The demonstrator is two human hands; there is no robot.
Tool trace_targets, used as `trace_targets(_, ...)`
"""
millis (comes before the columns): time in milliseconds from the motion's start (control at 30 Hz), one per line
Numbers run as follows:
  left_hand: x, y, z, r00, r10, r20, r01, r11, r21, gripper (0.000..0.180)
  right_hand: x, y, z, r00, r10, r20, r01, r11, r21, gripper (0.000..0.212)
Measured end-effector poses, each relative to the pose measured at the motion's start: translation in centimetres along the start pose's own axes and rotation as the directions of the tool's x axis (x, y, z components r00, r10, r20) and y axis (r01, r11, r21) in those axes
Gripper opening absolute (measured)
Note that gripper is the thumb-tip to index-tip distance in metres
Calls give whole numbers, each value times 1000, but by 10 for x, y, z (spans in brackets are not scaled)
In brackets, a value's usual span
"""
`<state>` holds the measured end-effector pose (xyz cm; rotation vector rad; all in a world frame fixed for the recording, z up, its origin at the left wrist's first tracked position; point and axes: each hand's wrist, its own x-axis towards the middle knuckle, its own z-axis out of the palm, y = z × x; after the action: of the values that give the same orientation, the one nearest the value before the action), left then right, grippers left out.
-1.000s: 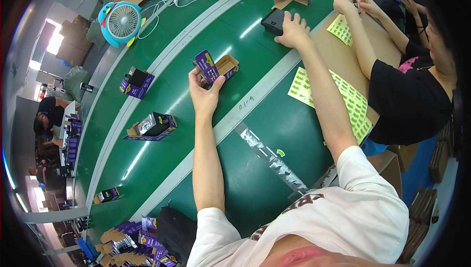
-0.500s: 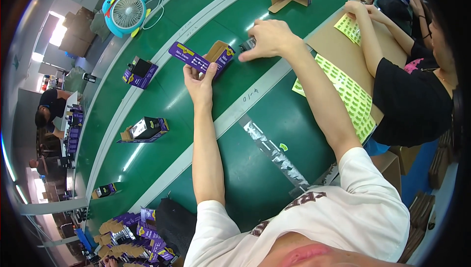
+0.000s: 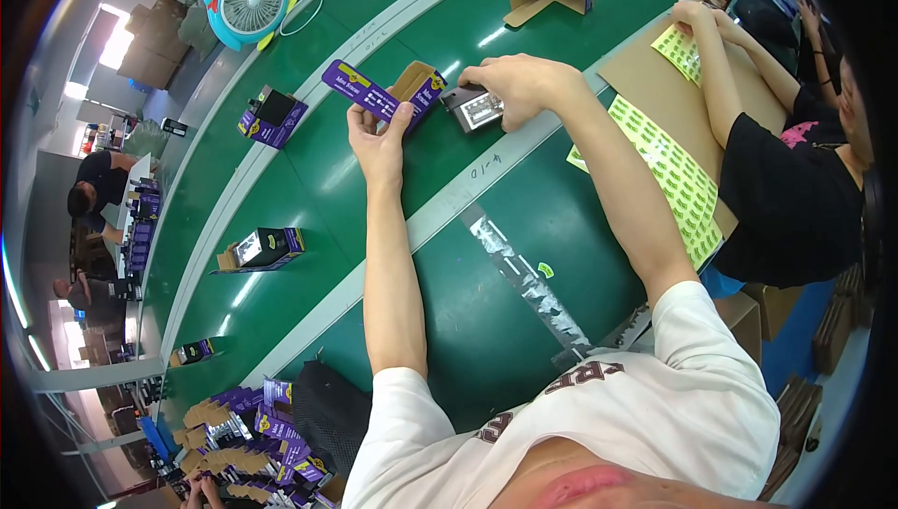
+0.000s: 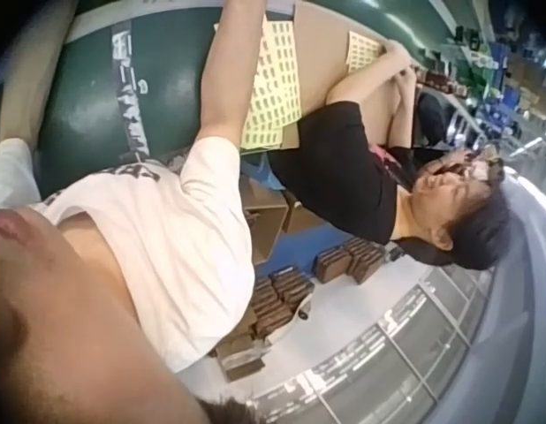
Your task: Packaging products into small cardboard boxes at an assembly line workstation.
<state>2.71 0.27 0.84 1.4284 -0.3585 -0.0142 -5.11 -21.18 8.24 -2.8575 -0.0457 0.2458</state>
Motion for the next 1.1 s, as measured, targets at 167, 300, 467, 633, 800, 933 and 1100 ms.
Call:
trace_targets(167, 1, 1, -5, 1000, 30, 2, -30, 1000, 11, 49, 2, 5, -7, 998, -43, 43, 40, 997, 72, 70)
trace_targets(300, -3, 3, -5, 997, 19, 79, -19, 1000, 10, 51, -12, 20, -23, 991, -114, -71, 126, 972, 198, 64)
trace_targets(467, -7, 6, 3, 948, -86, 306, 84, 996, 19, 59, -28, 32, -36, 903, -215, -371, 372, 825, 426, 56)
trace_targets(633, -10, 10, 7, 915, -186, 359, 160, 982, 101, 63, -14, 28, -22, 924, -301, -236, 383, 740, 553, 51)
trace_targets(800, -13, 14, 7, 894, -237, 381, 200, 970, 136, 65, -2, 19, -15, 963, -265, -47, 242, 774, 585, 48)
trace_targets(933, -14, 11, 2, 899, -222, 378, 192, 974, 117, 67, -1, 7, -14, 976, -212, -55, 214, 870, 443, 46)
trace_targets(1100, -13, 10, -1, 915, -244, 321, 202, 966, 159, 69, -2, -2, -12, 949, -198, -246, 273, 905, 325, 49)
